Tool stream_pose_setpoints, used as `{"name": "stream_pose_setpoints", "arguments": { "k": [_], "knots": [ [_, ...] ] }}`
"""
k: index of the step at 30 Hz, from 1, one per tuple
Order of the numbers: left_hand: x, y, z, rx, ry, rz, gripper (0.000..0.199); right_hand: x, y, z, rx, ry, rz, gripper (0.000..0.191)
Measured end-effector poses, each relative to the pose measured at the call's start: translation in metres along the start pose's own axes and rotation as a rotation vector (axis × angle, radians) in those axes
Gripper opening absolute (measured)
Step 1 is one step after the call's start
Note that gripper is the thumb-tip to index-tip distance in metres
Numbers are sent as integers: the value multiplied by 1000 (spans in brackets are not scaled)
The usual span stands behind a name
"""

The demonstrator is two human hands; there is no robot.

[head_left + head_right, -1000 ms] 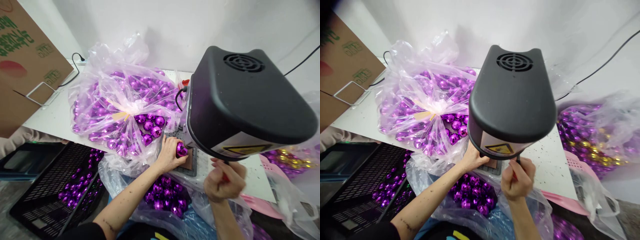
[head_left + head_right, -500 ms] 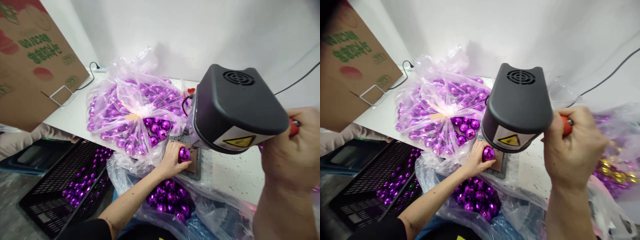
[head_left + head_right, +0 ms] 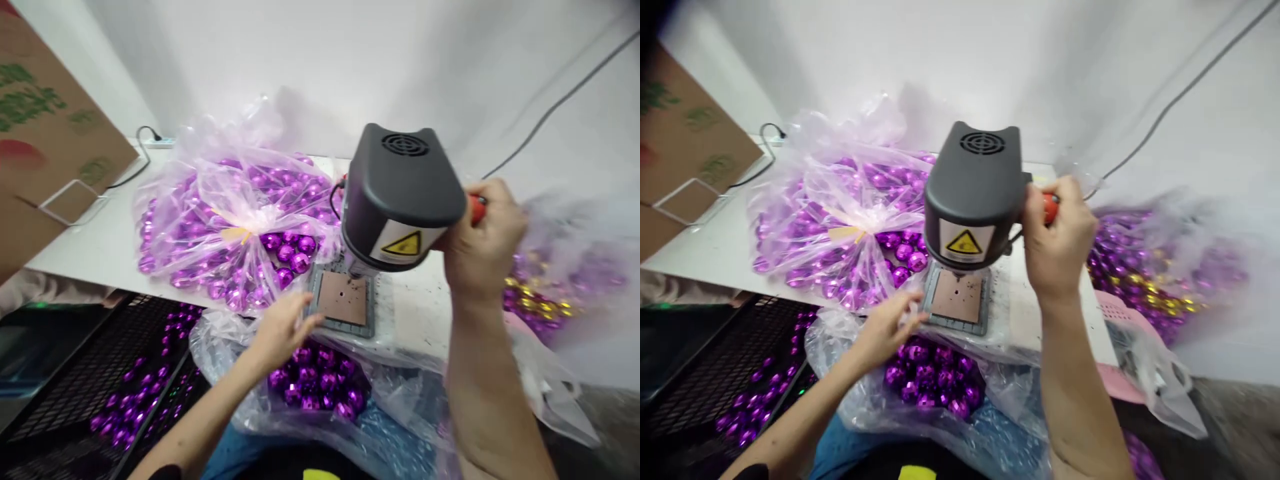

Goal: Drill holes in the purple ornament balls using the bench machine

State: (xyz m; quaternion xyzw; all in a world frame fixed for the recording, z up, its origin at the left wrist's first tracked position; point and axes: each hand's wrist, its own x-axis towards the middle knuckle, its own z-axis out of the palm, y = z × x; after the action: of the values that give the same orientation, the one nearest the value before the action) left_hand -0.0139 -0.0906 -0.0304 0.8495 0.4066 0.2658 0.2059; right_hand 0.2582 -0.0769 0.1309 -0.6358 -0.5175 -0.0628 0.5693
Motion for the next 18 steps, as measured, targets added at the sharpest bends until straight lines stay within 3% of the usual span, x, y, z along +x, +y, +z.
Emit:
{"name": "stream_pose_setpoints", "arguments": {
  "k": [2,3,6,8,13,16,18],
  "knots": [
    [46,-14,-8,170,106,-28,31,0,1,4,34,20,31,36],
    [67,-20,-10,273,97,-62,34,0,1,5,41,25,54,36],
    [109,-35,-5,475,-85,-114,37,0,3,8,51,-1,80,36],
    [116,-41,0,516,-157,-108,34,0,2,7,64,-12,80,36],
    [103,-45,6,546,-168,-49,37,1,5,4,89,-30,78,37],
    [99,-47,-2,495,-173,-58,34,2,10,4,64,2,73,38],
    [98,-46,-12,354,-103,-102,32,2,12,4,31,12,75,40]
  ]
}}
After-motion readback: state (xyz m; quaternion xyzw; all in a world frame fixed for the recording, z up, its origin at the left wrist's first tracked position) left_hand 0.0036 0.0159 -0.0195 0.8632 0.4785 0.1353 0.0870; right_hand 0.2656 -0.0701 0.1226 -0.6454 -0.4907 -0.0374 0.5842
